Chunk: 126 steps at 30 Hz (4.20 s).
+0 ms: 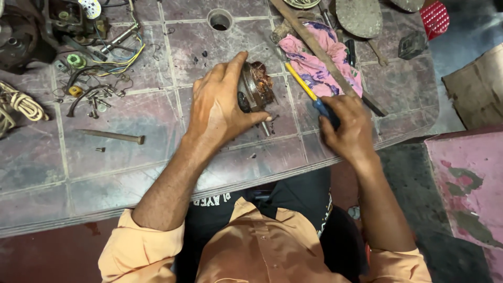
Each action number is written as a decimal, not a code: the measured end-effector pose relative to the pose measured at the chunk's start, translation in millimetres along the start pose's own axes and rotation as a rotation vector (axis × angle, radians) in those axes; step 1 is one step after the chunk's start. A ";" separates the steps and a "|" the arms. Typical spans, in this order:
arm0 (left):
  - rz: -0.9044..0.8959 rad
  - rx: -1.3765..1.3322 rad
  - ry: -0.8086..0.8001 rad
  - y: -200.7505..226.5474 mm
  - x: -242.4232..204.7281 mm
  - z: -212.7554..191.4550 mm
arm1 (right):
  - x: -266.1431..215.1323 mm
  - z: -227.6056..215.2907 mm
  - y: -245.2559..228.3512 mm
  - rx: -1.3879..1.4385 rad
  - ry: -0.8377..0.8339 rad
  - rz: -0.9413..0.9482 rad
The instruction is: Dismantling and inspecting the internal copper winding of a small electric fan motor.
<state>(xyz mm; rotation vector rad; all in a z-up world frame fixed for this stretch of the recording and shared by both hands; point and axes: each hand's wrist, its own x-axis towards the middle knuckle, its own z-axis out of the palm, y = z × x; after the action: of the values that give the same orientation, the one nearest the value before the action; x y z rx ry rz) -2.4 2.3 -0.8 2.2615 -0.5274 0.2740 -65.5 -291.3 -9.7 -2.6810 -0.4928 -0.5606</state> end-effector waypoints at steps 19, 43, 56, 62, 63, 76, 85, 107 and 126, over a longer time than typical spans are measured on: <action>-0.104 -0.054 -0.003 1.7 3.5 16.0 | -131.6 -69.5 -53.0 0.316 0.084 0.321; -0.097 0.072 0.134 9.0 3.5 25.1 | -60.9 -114.7 -153.5 -0.414 -0.175 -0.009; -0.002 0.077 0.179 3.0 2.4 25.7 | 19.2 -166.1 -49.4 -0.095 -0.273 0.015; 0.070 0.023 0.180 -1.8 0.0 25.4 | 39.9 -126.9 72.4 0.432 -0.411 0.179; 0.053 0.030 0.175 -0.6 0.7 24.9 | 37.8 -126.2 69.5 0.433 -0.398 0.201; -0.111 0.249 0.143 5.1 4.3 30.1 | -62.5 -115.3 -139.0 -0.492 -0.130 -0.171; -0.086 0.229 0.130 3.3 4.9 29.6 | -32.1 -138.5 -151.0 -0.190 -0.175 0.042; -0.057 0.276 0.237 -0.1 1.9 28.6 | -15.5 -137.5 -100.3 -0.341 -0.332 -0.237; 0.077 0.060 0.141 -25.4 2.1 20.3 | 114.4 -38.7 236.0 0.201 -0.674 0.137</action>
<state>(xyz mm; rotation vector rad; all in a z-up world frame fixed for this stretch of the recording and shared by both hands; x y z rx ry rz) 11.6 2.1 -30.2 2.2623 -0.5387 0.4899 115.5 -484.1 10.1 -2.6247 -0.4932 0.4333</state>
